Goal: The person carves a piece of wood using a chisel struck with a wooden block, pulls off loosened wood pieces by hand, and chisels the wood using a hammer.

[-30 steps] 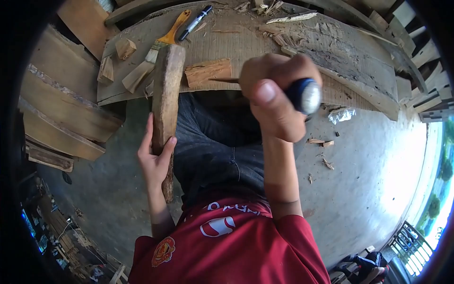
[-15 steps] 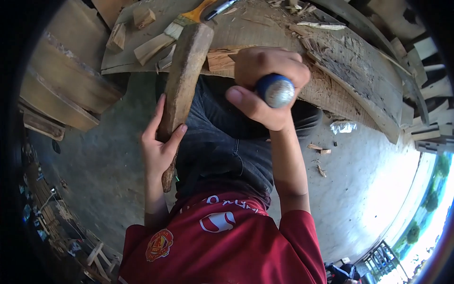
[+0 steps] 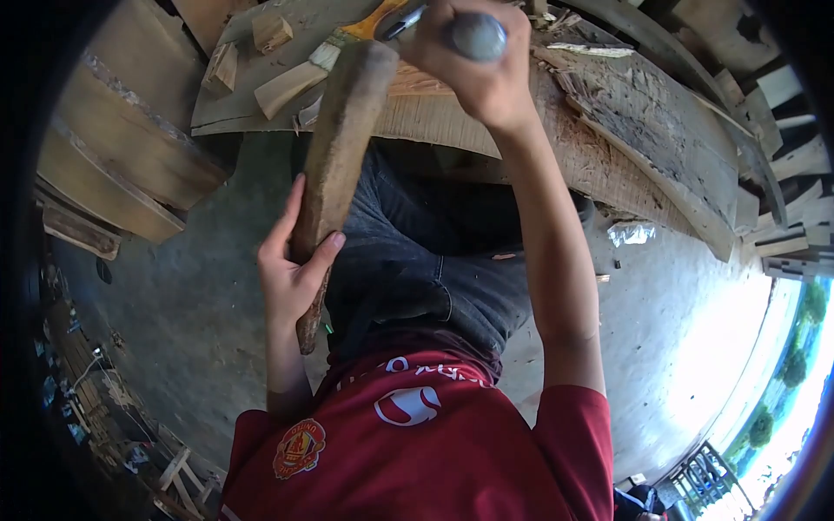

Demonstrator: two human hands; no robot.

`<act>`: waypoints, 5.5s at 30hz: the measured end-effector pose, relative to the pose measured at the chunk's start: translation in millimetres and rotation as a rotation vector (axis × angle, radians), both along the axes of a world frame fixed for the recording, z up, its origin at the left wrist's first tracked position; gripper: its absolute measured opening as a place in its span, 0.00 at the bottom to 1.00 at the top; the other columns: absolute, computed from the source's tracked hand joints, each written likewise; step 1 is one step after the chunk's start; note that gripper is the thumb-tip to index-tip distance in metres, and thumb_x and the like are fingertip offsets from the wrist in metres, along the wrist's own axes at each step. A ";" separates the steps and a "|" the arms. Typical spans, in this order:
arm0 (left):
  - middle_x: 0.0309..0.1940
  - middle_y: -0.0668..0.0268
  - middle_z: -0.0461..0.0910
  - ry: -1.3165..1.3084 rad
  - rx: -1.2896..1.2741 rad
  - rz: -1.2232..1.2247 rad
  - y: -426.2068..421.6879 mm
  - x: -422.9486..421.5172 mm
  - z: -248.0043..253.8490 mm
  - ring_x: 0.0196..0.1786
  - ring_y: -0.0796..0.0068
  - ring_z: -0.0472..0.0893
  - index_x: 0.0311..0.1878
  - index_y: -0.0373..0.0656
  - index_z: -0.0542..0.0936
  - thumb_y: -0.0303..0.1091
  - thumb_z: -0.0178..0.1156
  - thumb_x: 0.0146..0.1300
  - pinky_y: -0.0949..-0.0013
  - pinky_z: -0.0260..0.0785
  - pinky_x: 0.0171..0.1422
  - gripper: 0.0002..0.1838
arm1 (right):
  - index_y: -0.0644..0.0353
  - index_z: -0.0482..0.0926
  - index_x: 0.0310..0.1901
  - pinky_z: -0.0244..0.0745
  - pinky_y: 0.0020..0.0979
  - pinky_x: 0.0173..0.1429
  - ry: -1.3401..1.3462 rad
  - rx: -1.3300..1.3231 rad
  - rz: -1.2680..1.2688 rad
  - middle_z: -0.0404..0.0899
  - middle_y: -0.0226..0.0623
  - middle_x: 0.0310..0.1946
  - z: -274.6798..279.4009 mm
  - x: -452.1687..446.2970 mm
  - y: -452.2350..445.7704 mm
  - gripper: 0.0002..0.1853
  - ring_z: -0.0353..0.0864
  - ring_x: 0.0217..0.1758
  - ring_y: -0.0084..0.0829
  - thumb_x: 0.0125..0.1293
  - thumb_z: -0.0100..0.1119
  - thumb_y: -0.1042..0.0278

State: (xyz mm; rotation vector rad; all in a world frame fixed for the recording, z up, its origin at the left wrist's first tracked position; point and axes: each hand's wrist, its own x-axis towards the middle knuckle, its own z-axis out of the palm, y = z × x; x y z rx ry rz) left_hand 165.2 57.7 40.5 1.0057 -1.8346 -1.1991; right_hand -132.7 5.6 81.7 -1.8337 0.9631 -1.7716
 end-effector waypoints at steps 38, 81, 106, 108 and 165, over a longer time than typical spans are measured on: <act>0.50 0.47 0.80 0.140 -0.823 0.081 -43.3 4.4 184.3 0.38 0.68 0.81 0.77 0.33 0.51 0.18 0.55 0.67 0.68 0.75 0.42 0.38 | 0.62 0.66 0.17 0.58 0.30 0.25 -0.033 0.093 -0.158 0.62 0.27 0.13 1.0 21.0 -32.4 0.18 0.60 0.20 0.18 0.56 0.66 0.72; 0.70 0.54 0.70 -0.328 -0.568 -0.396 -61.8 -38.9 153.4 0.71 0.65 0.69 0.71 0.35 0.68 0.23 0.65 0.60 0.65 0.60 0.74 0.34 | 0.63 0.80 0.23 0.74 0.31 0.31 -0.213 -0.003 -0.283 0.76 0.35 0.15 -6.4 16.2 -67.1 0.11 0.75 0.22 0.23 0.47 0.69 0.64; 0.68 0.56 0.72 -0.320 -0.742 -0.417 -81.1 -59.3 165.3 0.69 0.65 0.73 0.70 0.36 0.70 0.23 0.64 0.60 0.65 0.64 0.72 0.32 | 0.64 0.86 0.38 0.77 0.32 0.45 -0.231 -0.331 -0.326 0.87 0.37 0.30 13.9 11.2 -80.0 0.10 0.85 0.36 0.29 0.54 0.63 0.71; 0.68 0.54 0.72 -0.179 -0.731 -0.381 -77.9 -58.0 179.1 0.66 0.64 0.75 0.69 0.34 0.70 0.22 0.63 0.61 0.64 0.67 0.70 0.31 | 0.65 0.77 0.24 0.69 0.31 0.31 -0.082 0.150 -0.239 0.74 0.34 0.17 11.0 -4.2 -72.9 0.07 0.71 0.23 0.23 0.53 0.61 0.70; 0.65 0.56 0.75 -0.129 -0.491 -0.226 -123.2 -79.9 157.5 0.56 0.72 0.82 0.70 0.40 0.70 0.31 0.68 0.61 0.69 0.74 0.61 0.33 | 0.59 0.70 0.18 0.56 0.30 0.21 -0.458 0.463 -0.116 0.69 0.28 0.14 32.0 -24.5 -116.9 0.10 0.64 0.16 0.22 0.55 0.53 0.75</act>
